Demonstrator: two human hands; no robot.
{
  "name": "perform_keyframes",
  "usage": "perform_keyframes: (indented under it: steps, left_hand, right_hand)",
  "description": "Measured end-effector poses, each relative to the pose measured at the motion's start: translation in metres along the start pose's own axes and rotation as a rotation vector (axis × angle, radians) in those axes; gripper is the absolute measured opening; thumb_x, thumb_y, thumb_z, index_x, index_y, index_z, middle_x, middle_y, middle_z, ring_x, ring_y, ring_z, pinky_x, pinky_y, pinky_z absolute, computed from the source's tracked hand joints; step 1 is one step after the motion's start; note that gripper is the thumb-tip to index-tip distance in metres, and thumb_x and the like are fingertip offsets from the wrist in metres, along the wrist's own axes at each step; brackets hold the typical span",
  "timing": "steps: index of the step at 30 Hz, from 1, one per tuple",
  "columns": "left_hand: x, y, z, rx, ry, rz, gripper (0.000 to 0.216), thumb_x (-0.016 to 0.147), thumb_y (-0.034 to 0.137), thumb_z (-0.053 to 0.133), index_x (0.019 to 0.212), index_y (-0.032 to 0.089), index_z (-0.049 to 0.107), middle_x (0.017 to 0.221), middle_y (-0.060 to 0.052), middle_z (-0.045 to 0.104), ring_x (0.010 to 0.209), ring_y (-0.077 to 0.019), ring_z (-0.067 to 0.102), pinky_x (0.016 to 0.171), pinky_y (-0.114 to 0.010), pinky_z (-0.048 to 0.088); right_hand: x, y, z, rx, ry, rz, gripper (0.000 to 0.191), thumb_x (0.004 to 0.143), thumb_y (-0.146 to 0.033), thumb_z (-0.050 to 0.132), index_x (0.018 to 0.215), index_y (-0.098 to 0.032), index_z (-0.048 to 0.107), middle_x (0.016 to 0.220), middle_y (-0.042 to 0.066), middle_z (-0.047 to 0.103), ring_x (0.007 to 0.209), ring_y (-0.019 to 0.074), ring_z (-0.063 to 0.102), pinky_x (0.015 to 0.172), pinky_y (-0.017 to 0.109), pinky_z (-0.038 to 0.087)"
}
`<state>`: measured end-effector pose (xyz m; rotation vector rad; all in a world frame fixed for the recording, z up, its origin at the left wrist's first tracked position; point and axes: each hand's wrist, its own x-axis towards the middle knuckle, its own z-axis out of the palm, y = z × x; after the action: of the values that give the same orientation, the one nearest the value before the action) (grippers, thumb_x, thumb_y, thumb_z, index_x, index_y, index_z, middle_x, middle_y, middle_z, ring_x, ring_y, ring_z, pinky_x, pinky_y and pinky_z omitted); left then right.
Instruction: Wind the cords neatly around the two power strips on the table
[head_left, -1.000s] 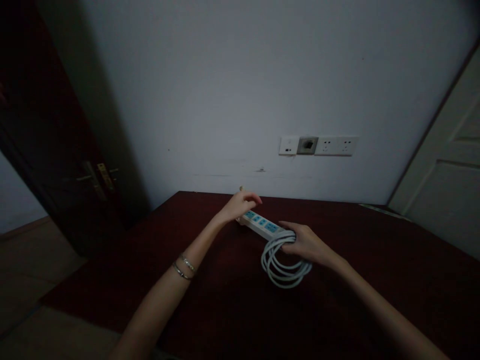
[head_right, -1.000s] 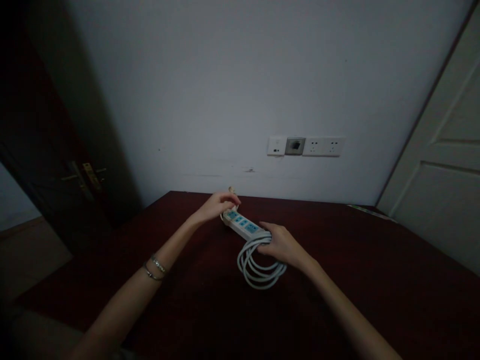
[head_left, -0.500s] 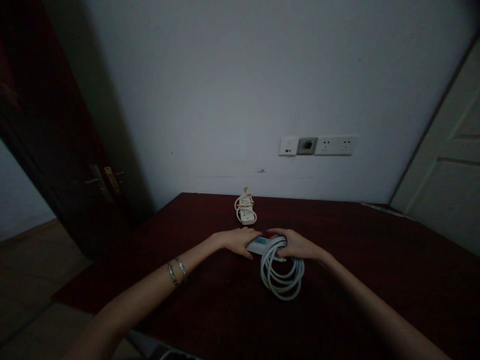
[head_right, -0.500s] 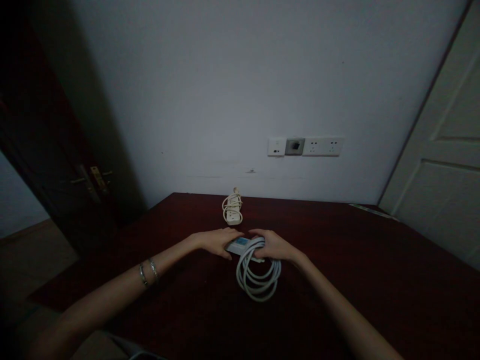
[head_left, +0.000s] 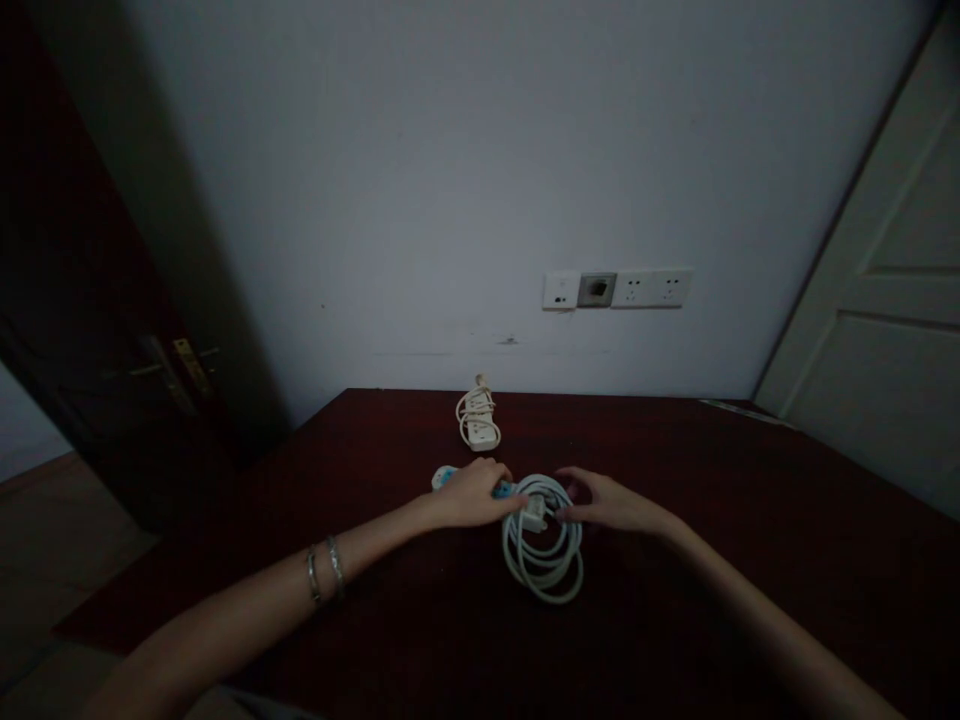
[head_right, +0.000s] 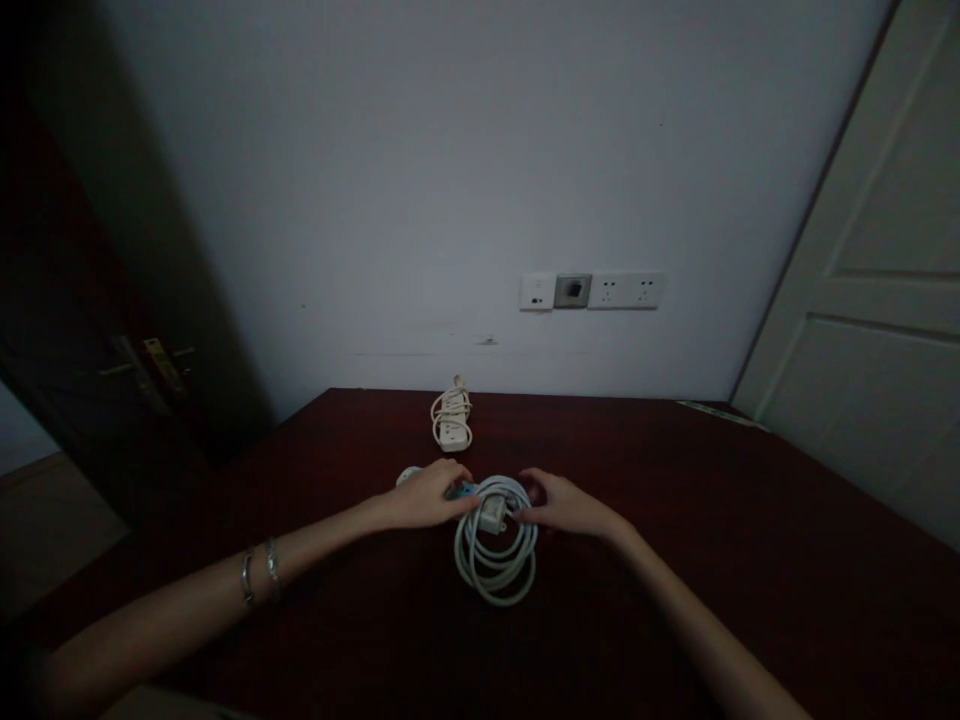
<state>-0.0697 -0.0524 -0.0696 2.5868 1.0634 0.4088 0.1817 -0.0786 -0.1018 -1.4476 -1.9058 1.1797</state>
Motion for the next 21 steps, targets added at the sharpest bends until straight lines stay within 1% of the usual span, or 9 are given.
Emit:
perform_keyframes:
  steps: [2, 3, 5, 7, 10, 12, 15, 19, 21]
  left_hand:
    - [-0.003, 0.010, 0.014, 0.026, -0.012, -0.067, 0.057, 0.072, 0.063, 0.049, 0.103, 0.015, 0.053, 0.095, -0.013, 0.063, 0.084, -0.0259, 0.060, 0.068, -0.031, 0.043]
    - [-0.003, 0.013, 0.020, 0.039, -0.025, -0.103, 0.059, 0.070, 0.062, 0.052, 0.105, 0.014, 0.051, 0.093, -0.013, 0.063, 0.081, -0.0261, 0.061, 0.064, -0.031, 0.043]
    - [-0.001, 0.014, 0.028, 0.069, -0.050, -0.151, 0.059, 0.068, 0.058, 0.057, 0.106, 0.014, 0.049, 0.093, -0.014, 0.063, 0.079, -0.0271, 0.061, 0.061, -0.030, 0.042]
    - [0.004, 0.011, 0.031, 0.108, -0.048, -0.139, 0.051, 0.068, 0.052, 0.058, 0.101, 0.013, 0.051, 0.095, -0.015, 0.062, 0.082, -0.0284, 0.060, 0.063, -0.032, 0.043]
    - [0.010, 0.004, 0.029, 0.138, 0.005, -0.079, 0.036, 0.069, 0.044, 0.058, 0.088, 0.014, 0.055, 0.098, -0.014, 0.058, 0.091, -0.0284, 0.056, 0.074, -0.034, 0.043]
    - [0.012, 0.003, 0.026, 0.108, 0.049, -0.069, 0.027, 0.071, 0.038, 0.055, 0.084, 0.014, 0.055, 0.098, -0.012, 0.057, 0.093, -0.0256, 0.055, 0.078, -0.032, 0.043]
    - [0.013, 0.004, 0.021, 0.005, 0.069, -0.100, 0.022, 0.077, 0.033, 0.047, 0.089, 0.016, 0.052, 0.093, -0.009, 0.059, 0.086, -0.0217, 0.057, 0.075, -0.031, 0.043]
    - [0.018, 0.007, 0.016, -0.160, 0.158, -0.180, 0.014, 0.081, 0.028, 0.042, 0.089, 0.019, 0.048, 0.087, -0.005, 0.061, 0.083, -0.0190, 0.058, 0.074, -0.029, 0.043]
    - [0.021, 0.007, 0.016, -0.329, 0.191, -0.192, 0.009, 0.081, 0.025, 0.041, 0.086, 0.019, 0.046, 0.083, -0.003, 0.061, 0.077, -0.0162, 0.060, 0.070, -0.027, 0.044]
  right_hand:
    - [-0.005, -0.003, 0.015, -0.041, 0.057, 0.110, 0.062, 0.068, -0.038, 0.065, 0.119, -0.011, 0.044, 0.093, 0.010, 0.063, 0.061, 0.0149, 0.061, 0.042, 0.023, 0.051]
    - [-0.007, -0.005, 0.022, -0.048, 0.071, 0.151, 0.057, 0.068, -0.035, 0.065, 0.116, -0.011, 0.045, 0.092, 0.010, 0.063, 0.057, 0.0142, 0.061, 0.040, 0.023, 0.050]
    - [-0.009, -0.009, 0.032, -0.057, 0.093, 0.171, 0.052, 0.066, -0.024, 0.062, 0.114, -0.012, 0.046, 0.092, 0.009, 0.064, 0.056, 0.0135, 0.061, 0.039, 0.022, 0.050]
    - [-0.010, -0.010, 0.036, -0.078, 0.123, 0.134, 0.051, 0.063, -0.016, 0.060, 0.113, -0.012, 0.048, 0.095, 0.009, 0.064, 0.061, 0.0147, 0.062, 0.039, 0.020, 0.050]
    - [-0.010, -0.007, 0.033, -0.050, 0.126, 0.099, 0.052, 0.061, -0.013, 0.058, 0.112, -0.012, 0.051, 0.097, 0.008, 0.064, 0.069, 0.0174, 0.063, 0.041, 0.020, 0.050]
    - [-0.009, -0.003, 0.030, 0.043, 0.108, 0.101, 0.051, 0.061, -0.013, 0.057, 0.112, -0.011, 0.051, 0.095, 0.008, 0.065, 0.070, 0.0175, 0.064, 0.042, 0.020, 0.051]
    - [-0.005, 0.000, 0.028, 0.224, 0.106, 0.110, 0.048, 0.065, -0.018, 0.058, 0.112, -0.011, 0.050, 0.093, 0.008, 0.066, 0.071, 0.0176, 0.065, 0.047, 0.022, 0.053]
    - [-0.002, -0.010, 0.035, 0.488, 0.178, 0.166, 0.045, 0.071, -0.028, 0.060, 0.112, -0.016, 0.046, 0.091, 0.007, 0.067, 0.070, 0.0180, 0.067, 0.054, 0.030, 0.056]
    - [-0.001, -0.018, 0.040, 0.600, 0.177, 0.185, 0.041, 0.073, -0.027, 0.057, 0.111, -0.018, 0.045, 0.087, 0.006, 0.067, 0.067, 0.0161, 0.067, 0.061, 0.032, 0.056]
